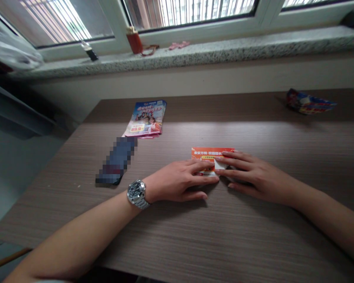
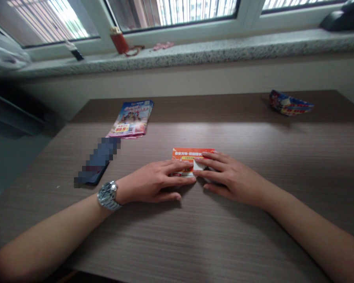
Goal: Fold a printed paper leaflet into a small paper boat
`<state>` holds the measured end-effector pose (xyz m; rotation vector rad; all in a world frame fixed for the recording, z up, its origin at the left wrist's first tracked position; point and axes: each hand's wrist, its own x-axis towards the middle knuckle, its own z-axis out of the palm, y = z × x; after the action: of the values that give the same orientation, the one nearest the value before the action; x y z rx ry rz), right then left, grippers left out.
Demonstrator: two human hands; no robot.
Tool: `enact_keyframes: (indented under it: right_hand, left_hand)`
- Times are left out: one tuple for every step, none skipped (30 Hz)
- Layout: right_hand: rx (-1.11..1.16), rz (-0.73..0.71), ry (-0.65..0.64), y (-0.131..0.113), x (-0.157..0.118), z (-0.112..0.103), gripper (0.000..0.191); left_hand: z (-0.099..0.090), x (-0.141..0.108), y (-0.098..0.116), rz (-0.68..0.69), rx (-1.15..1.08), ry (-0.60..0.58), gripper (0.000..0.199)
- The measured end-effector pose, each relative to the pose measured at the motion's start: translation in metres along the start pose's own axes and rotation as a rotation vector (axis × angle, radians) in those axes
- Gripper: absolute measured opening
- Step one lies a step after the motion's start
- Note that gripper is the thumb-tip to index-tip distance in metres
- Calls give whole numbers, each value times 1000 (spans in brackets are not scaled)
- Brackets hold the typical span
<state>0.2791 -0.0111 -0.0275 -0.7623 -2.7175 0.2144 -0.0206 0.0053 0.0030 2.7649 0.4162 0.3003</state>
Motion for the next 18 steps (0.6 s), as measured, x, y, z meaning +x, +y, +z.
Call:
enact_keyframes:
  right_hand:
    - [-7,-7,-1,0,0,0,47]
    - [-13,-14,0,1,0,1,47]
    - [-17,-18,1,1,-1,1,47]
    - [-20,-21,2,1,-1,1,47]
    - [-22,-24,3,2,-1,1,48]
    - [-24,-26,3,2,-1,1,48]
    - [-25,-25,1,1,-1,1,48]
    - [-26,-24,-1,1,-1,1,49]
    - [-26,-22,-4,1,-1,1,49]
    - [-24,-19,-6,1,-1,0,49]
    - [-23,-15,-7,1,-1,0,48]
    - [-22,-11,-6,1,-1,0,48]
    - [-19,-9,-4,0,-1,0,48]
    - [-16,-6,-2,0,-1,0,48]
    - [-14,-4,-1,0,-1,0,48]
    - [-13,-2,-1,0,0,0,48]
    - [-13,-2,-4,0,0,0,47]
    - [-15,-1,-8,0,0,0,47]
  left_hand:
    - [0,0,-1,9,-9,3,46]
    - [0,-1,-2,15,-19,3,45]
    - [-1,-1,-2,19,-30,-1,45]
    - [-1,-1,-3,21,-42,-3,45]
    - [-1,-1,-3,18,-51,-5,46]
    - [-1,-1,-3,12,-55,-2,46]
    - [0,0,-3,5,-54,5,47]
    - [0,0,-3,0,-47,9,47]
    - [0,1,-3,-2,-35,13,48]
    - [0,2,-2,-1,-21,14,48]
    - [0,2,-2,2,-6,13,48]
    - [0,2,-1,8,7,11,48]
    - [0,2,-1,10,19,9,47]
    - [0,2,0,9,28,11,46]
    - [0,2,0,6,34,12,46]
    - [0,2,0,1,36,10,45]
    - [1,2,0,-7,36,11,45]
    - [1,2,0,-17,33,11,44]
